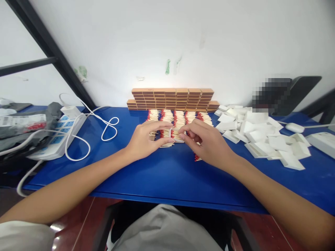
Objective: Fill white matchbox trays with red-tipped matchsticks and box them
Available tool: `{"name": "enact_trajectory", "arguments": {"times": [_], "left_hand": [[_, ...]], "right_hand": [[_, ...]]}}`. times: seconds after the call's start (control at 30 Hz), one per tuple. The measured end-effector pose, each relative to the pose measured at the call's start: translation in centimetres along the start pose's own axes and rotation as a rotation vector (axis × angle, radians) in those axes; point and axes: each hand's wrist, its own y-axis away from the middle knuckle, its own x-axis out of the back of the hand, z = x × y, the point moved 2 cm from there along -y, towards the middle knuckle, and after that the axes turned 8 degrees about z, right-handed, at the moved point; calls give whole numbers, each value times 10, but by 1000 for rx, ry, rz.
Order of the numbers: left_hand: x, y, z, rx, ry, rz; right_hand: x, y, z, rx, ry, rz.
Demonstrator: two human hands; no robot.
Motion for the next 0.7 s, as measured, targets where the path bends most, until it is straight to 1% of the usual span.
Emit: {"name": "enact_trajectory", "arguments": {"times": [0.13, 0.27, 0.33, 0.37, 0.43, 0.57, 0.63, 0.7], "left_hand": [[-1, 0, -4, 29, 15, -2], [0, -2, -10, 97, 10, -2], [1, -3, -14, 139, 21, 21], [1, -4, -16, 156, 25, 38], [3, -5, -19, 179, 17, 64], [4, -7, -21, 181, -13, 59], [4, -6, -21, 172, -10, 50], [3, -6, -20, 165, -2, 53]], "right_hand": [[1, -1, -2, 44, -10, 0], [0, -1, 1, 33, -3, 81], [-5, 2, 1, 27, -18, 85], [-9, 3, 0, 25, -32, 64], [-18, 7, 0, 25, -55, -22], [-35, 15, 1, -2, -39, -211], [-38, 17, 2, -23, -35, -242], [-39, 17, 3, -34, -44, -242]]}}
